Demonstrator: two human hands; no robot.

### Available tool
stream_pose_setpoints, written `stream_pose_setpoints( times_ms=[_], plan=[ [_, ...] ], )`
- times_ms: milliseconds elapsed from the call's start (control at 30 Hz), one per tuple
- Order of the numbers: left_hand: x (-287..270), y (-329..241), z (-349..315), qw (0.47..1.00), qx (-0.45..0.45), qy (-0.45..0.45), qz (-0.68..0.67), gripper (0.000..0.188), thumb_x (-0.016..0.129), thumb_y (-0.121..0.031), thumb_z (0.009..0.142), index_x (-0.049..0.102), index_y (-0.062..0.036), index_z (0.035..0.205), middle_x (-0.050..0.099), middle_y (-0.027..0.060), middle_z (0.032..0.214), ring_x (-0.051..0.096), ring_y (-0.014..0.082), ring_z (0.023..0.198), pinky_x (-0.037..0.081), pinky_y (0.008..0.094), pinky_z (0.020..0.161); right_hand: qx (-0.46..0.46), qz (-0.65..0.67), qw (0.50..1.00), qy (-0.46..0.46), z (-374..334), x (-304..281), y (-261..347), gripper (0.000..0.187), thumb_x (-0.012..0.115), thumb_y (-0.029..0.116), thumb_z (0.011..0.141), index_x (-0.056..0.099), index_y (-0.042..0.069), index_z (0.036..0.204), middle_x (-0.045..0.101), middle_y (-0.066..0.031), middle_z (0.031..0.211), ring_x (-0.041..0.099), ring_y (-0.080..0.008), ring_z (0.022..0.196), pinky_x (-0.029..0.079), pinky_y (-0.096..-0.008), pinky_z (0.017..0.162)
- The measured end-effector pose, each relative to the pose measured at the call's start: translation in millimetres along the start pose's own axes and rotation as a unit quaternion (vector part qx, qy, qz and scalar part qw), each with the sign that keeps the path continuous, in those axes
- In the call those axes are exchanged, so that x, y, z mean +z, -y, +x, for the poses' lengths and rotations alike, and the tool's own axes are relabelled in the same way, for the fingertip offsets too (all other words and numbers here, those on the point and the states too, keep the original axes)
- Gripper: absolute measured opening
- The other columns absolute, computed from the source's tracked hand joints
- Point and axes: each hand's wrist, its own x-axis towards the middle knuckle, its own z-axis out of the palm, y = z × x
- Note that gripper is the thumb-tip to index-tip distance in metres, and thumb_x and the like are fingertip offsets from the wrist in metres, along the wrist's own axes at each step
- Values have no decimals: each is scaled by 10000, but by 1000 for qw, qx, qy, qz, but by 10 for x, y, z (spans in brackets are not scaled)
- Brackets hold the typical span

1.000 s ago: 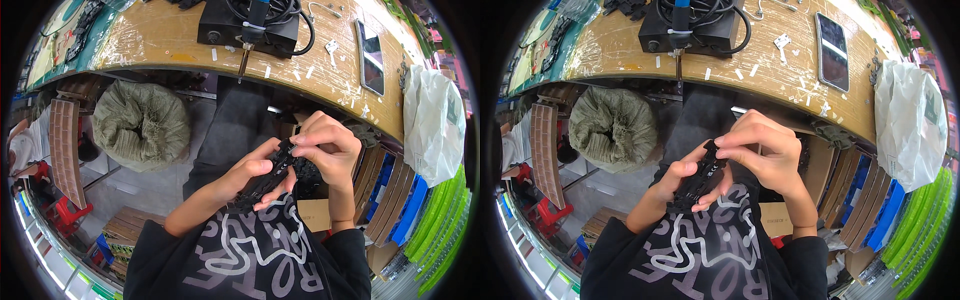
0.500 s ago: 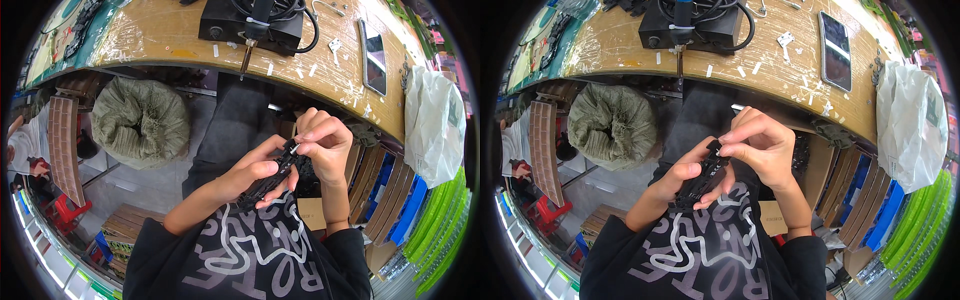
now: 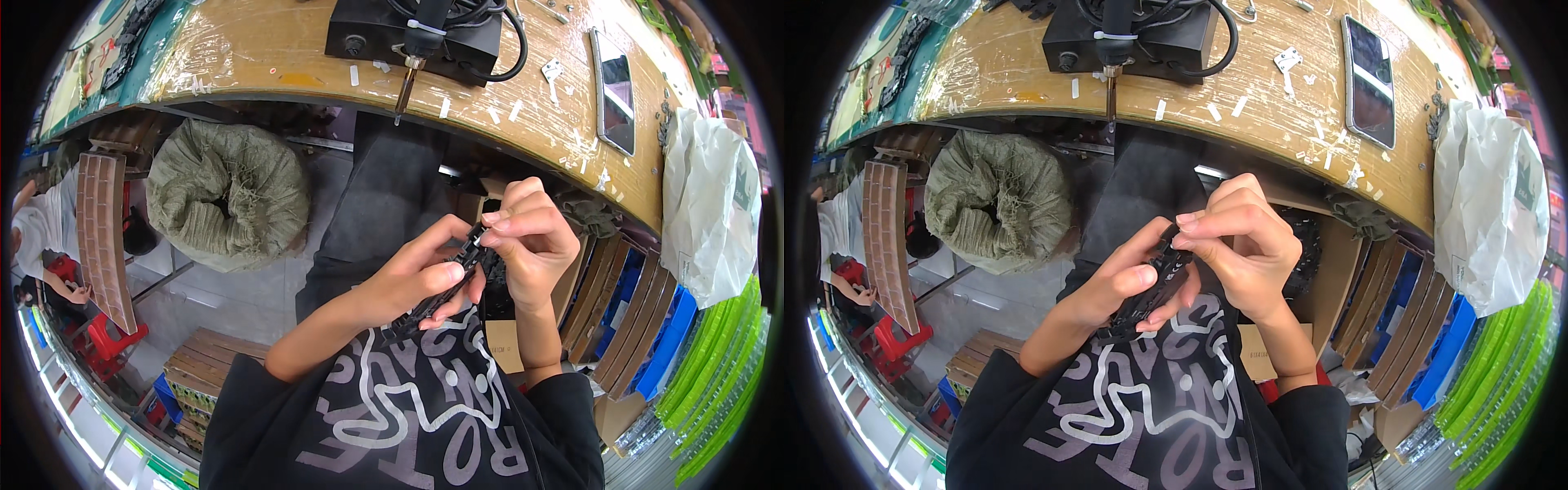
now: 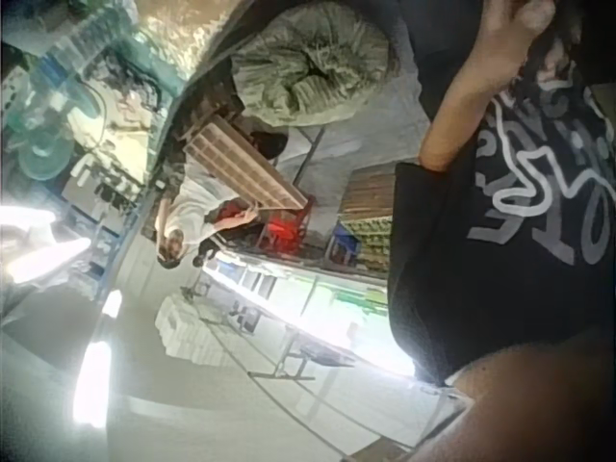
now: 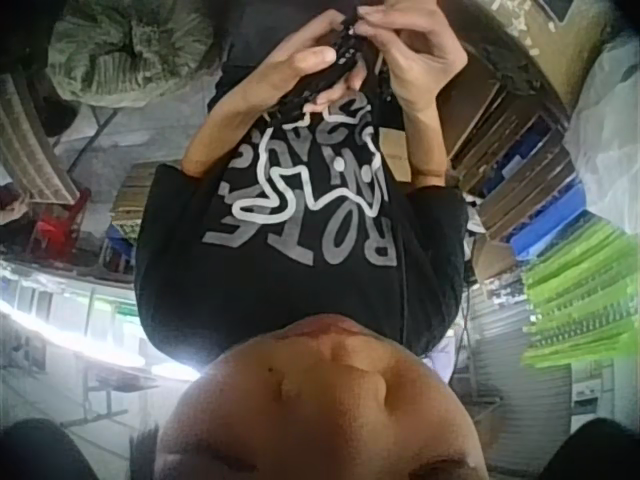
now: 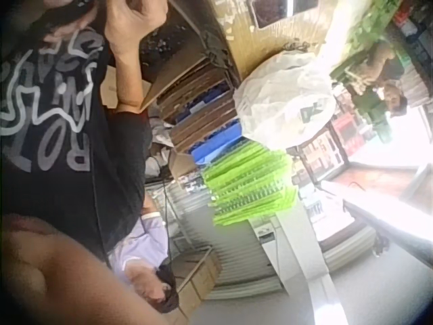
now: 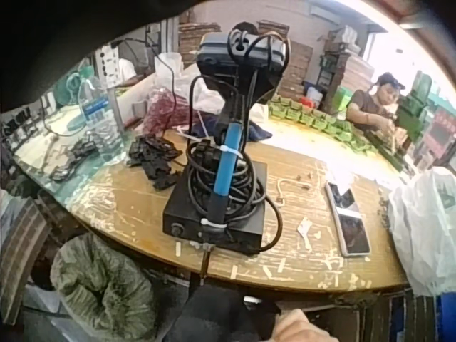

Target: The person assembles small black plastic electronic components at a workbench. They repeatedly pick up parts from a large sack, insert small metal pins into the plastic housings, and place the finished units onto the table. The process involves handling multiple identical components one by one.

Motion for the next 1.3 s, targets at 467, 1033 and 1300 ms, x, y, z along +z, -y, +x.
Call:
stream_pose_setpoints(
  times_ms=[467,1033,1300],
  plan=[
    [-82,-22,-81,1000,-13,-4,2,442,492,-282,818,305,-3,1104,499,148,743,482,126,479,414,207,365,74,62,991,88,-68,-23,-63,111,639,77,699,603,-5,766,575,-95,791,496,-185,754,395,-291,681],
    [-476,-140,55,900,231,-337,151,126,519,-66,814,495,2,917,557,12,755,489,16,653,390,155,558,362,148,920,33,-101,320,-305,293,548,67,803,461,-28,1066,567,-95,855,551,-127,661,455,-252,629],
    [-537,-307,177,887,246,-347,179,88,517,-49,802,502,-5,877,546,-4,671,432,3,557,337,167,470,440,236,865,50,-62,403,-79,244,568,58,790,481,-48,992,543,-62,649,523,-98,560,475,-244,426]
  ],
)
